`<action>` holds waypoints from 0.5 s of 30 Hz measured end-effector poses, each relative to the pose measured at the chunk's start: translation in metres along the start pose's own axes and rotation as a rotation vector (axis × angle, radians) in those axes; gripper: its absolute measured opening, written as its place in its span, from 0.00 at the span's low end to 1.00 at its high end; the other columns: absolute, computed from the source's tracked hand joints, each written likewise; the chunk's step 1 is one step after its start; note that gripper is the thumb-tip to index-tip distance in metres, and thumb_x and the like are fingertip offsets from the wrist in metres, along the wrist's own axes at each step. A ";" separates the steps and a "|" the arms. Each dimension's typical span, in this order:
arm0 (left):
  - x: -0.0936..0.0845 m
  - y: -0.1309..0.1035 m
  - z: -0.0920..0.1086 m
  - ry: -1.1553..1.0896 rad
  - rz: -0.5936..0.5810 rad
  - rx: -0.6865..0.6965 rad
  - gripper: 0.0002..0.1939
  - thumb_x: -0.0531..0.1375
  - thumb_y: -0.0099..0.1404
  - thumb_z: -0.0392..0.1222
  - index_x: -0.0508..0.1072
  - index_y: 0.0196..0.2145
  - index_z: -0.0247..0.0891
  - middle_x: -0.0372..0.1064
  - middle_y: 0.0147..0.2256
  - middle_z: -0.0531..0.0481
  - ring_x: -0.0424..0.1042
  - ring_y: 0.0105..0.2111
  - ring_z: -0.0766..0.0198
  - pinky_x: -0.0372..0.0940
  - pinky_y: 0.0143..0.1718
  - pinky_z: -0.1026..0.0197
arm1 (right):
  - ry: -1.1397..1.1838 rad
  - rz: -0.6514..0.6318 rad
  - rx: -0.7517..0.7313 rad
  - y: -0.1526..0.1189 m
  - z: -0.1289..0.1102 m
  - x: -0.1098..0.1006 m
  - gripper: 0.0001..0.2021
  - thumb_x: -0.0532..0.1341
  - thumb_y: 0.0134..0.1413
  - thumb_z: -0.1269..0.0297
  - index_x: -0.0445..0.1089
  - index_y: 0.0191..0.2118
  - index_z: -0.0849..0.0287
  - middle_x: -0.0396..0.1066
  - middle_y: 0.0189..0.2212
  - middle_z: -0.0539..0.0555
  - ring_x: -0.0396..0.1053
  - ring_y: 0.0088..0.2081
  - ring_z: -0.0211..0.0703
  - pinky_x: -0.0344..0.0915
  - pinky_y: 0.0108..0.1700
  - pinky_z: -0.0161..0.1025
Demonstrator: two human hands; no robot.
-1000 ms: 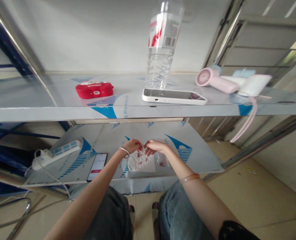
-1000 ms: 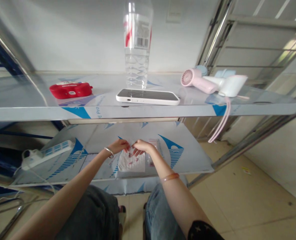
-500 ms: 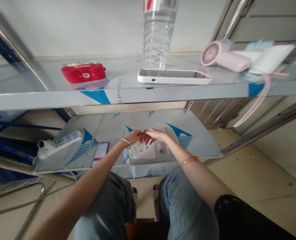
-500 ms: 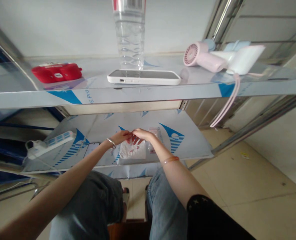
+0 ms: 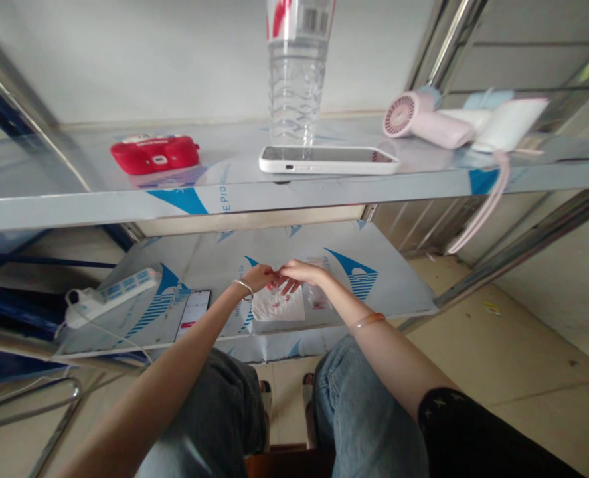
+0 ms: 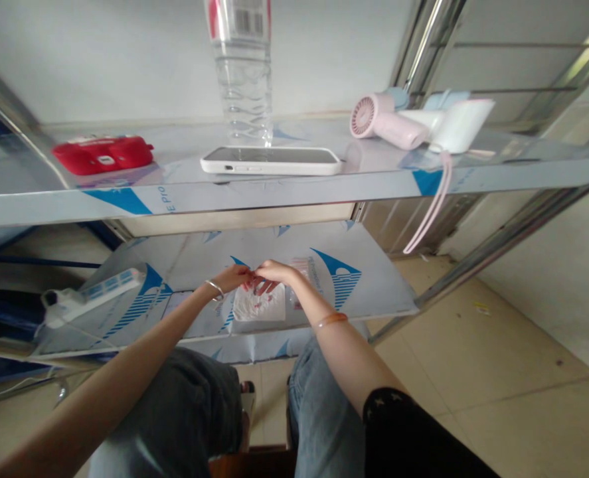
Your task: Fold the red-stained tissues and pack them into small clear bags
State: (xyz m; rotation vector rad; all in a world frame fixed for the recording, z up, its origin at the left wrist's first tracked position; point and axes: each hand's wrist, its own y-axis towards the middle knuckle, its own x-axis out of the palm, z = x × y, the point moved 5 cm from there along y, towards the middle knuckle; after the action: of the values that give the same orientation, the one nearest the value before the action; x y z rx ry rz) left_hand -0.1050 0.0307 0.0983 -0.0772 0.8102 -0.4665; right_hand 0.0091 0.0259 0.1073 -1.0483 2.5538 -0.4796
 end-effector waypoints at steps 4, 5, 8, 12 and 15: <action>0.004 0.002 0.003 0.107 -0.030 0.032 0.13 0.48 0.59 0.31 0.72 0.28 0.32 0.74 0.27 0.48 0.73 0.27 0.65 0.65 0.28 0.67 | -0.033 -0.034 0.007 0.002 0.001 0.005 0.12 0.53 0.57 0.64 0.70 0.33 0.65 0.76 0.31 0.58 0.71 0.20 0.36 0.65 0.21 0.28; 0.005 0.002 0.004 0.129 -0.036 0.031 0.14 0.47 0.60 0.32 0.73 0.29 0.32 0.75 0.28 0.47 0.73 0.27 0.65 0.65 0.28 0.67 | -0.039 -0.022 0.015 0.002 0.001 0.004 0.12 0.53 0.57 0.64 0.70 0.33 0.65 0.76 0.30 0.59 0.71 0.19 0.36 0.65 0.20 0.28; 0.005 0.002 0.006 0.220 -0.049 -0.018 0.16 0.46 0.63 0.34 0.74 0.32 0.31 0.75 0.30 0.46 0.74 0.28 0.64 0.65 0.29 0.67 | -0.063 0.018 0.041 0.003 0.002 0.003 0.11 0.54 0.56 0.66 0.71 0.33 0.65 0.76 0.30 0.59 0.71 0.19 0.36 0.65 0.21 0.29; 0.003 0.000 0.010 0.479 -0.016 -0.065 0.17 0.46 0.64 0.33 0.75 0.34 0.29 0.75 0.33 0.40 0.74 0.33 0.60 0.66 0.36 0.62 | -0.176 0.039 0.068 0.013 0.007 0.003 0.10 0.53 0.54 0.69 0.71 0.32 0.65 0.76 0.29 0.59 0.70 0.18 0.35 0.64 0.21 0.29; 0.006 0.000 0.011 0.685 0.015 -0.064 0.16 0.48 0.64 0.34 0.75 0.38 0.27 0.73 0.38 0.33 0.73 0.41 0.52 0.66 0.41 0.55 | -0.316 0.121 0.076 0.021 0.009 0.004 0.11 0.52 0.54 0.70 0.71 0.30 0.66 0.76 0.29 0.60 0.70 0.18 0.35 0.62 0.21 0.29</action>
State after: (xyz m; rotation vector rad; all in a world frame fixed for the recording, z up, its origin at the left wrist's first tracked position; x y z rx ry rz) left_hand -0.0935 0.0273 0.1021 0.0337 1.4966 -0.4561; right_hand -0.0021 0.0353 0.0898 -0.8610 2.2843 -0.3446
